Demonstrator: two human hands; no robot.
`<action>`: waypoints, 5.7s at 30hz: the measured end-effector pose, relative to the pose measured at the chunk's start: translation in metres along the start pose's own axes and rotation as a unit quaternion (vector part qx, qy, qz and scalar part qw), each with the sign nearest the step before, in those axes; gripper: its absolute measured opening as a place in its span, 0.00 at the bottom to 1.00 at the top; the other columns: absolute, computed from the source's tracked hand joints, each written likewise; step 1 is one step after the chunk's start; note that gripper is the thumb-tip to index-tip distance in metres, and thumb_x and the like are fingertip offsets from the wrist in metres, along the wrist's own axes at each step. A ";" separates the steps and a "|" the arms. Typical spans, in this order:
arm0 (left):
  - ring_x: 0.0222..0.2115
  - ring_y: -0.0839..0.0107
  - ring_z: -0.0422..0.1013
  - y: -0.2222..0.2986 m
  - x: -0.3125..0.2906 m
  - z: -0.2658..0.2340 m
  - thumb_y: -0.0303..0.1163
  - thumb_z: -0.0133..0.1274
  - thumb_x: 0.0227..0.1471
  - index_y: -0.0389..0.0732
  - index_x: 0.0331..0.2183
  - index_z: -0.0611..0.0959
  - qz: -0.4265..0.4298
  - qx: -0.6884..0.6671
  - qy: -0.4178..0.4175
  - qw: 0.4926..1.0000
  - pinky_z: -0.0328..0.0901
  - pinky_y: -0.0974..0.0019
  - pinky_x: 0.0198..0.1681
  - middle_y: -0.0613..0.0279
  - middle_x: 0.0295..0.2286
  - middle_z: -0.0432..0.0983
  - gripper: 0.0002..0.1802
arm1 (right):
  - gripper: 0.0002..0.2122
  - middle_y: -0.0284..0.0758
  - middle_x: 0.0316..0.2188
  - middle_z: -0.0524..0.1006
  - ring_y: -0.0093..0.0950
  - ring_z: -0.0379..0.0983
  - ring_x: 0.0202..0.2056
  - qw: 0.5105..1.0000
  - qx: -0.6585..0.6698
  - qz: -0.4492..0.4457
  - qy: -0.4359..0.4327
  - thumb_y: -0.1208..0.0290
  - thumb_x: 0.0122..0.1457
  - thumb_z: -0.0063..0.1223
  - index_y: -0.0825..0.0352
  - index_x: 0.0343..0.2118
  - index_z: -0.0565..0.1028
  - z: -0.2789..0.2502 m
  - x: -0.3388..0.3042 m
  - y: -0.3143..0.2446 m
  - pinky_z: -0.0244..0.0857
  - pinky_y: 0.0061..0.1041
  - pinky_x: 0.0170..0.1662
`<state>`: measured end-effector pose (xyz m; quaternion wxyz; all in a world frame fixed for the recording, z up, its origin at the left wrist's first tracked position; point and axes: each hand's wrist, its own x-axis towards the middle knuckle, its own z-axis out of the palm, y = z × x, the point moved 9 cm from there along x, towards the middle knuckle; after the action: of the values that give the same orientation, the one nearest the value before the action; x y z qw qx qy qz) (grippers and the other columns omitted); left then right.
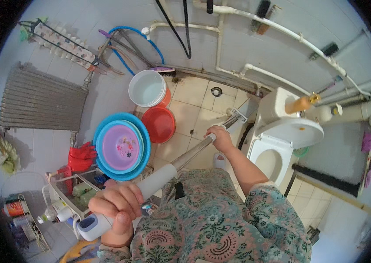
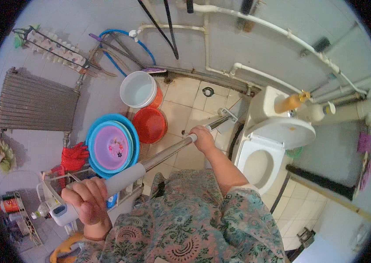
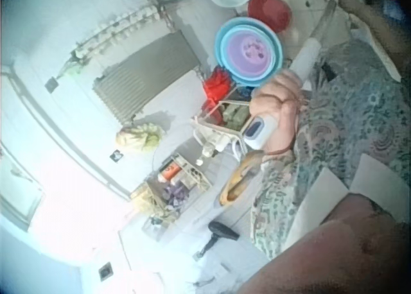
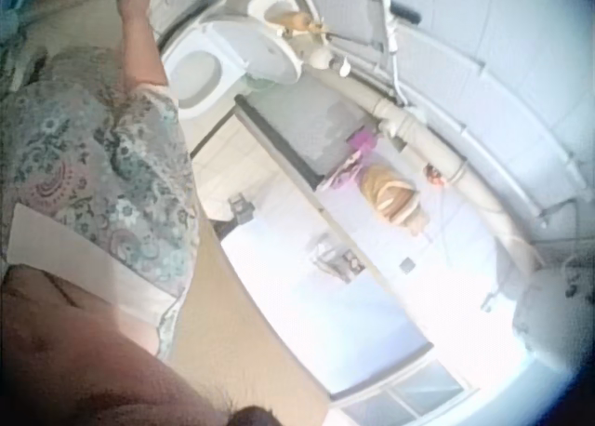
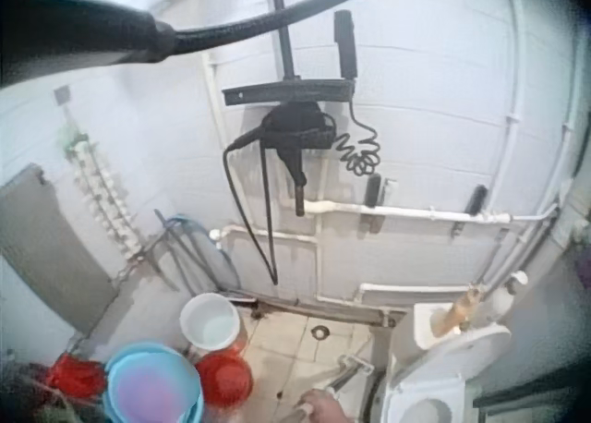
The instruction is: The person mops the tiled floor of a bathroom and adjacent hallway using a flat mop. They move the mop back and forth across the floor, navigating around a toilet and various buckets. The person briefly pauses to pick up a tissue from a wall-mounted dispenser and then resumes mopping before placing the mop against the wall.
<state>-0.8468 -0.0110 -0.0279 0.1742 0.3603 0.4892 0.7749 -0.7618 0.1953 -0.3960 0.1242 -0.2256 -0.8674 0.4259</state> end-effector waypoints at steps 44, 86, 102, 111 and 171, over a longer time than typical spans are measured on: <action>0.23 0.68 0.68 0.036 -0.018 -0.021 0.31 0.55 0.39 0.43 0.12 0.75 -0.032 -0.024 -0.399 0.916 0.48 0.47 0.51 0.64 0.19 0.72 0.10 | 0.09 0.38 0.24 0.71 0.38 0.67 0.31 0.971 0.074 -0.067 0.218 0.75 0.40 0.60 0.67 0.22 0.69 0.063 0.026 -0.067 0.60 0.31 0.36; 0.17 0.69 0.63 0.032 -0.003 0.033 0.37 0.58 0.40 0.44 0.22 0.63 -0.021 0.230 0.183 0.956 0.62 0.53 0.39 0.66 0.13 0.62 0.19 | 0.06 0.36 0.26 0.72 0.37 0.68 0.34 0.991 0.026 -0.082 -0.106 0.77 0.39 0.53 0.61 0.23 0.74 0.029 0.084 -0.034 0.62 0.34 0.37; 0.20 0.81 0.56 0.118 -0.006 0.006 0.29 0.51 0.44 0.45 0.22 0.61 0.190 0.049 0.225 0.954 0.53 0.74 0.28 0.72 0.18 0.55 0.13 | 0.09 0.35 0.27 0.70 0.37 0.64 0.36 0.971 0.199 -0.113 -0.069 0.77 0.37 0.57 0.62 0.25 0.75 0.066 0.032 -0.128 0.57 0.32 0.40; 0.09 0.85 0.57 0.096 0.024 0.001 0.31 0.51 0.40 0.49 0.16 0.62 0.160 0.067 0.085 0.981 0.52 0.81 0.16 0.77 0.09 0.58 0.14 | 0.10 0.37 0.31 0.71 0.38 0.64 0.38 0.973 0.199 -0.112 -0.022 0.77 0.37 0.57 0.63 0.27 0.73 0.101 0.086 -0.110 0.58 0.32 0.41; 0.22 0.73 0.69 0.073 0.149 0.139 0.27 0.44 0.49 0.39 0.27 0.74 0.011 -0.305 -0.808 0.505 0.63 0.70 0.28 0.61 0.24 0.72 0.04 | 0.10 0.32 0.28 0.73 0.35 0.67 0.35 0.955 0.044 0.083 0.283 0.71 0.34 0.61 0.59 0.23 0.73 -0.084 0.068 -0.064 0.62 0.32 0.38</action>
<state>-0.8411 0.1361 0.1311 0.5847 0.7597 -0.1340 0.2512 -0.8047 0.2518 -0.2924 0.3382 -0.4025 -0.7552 0.3916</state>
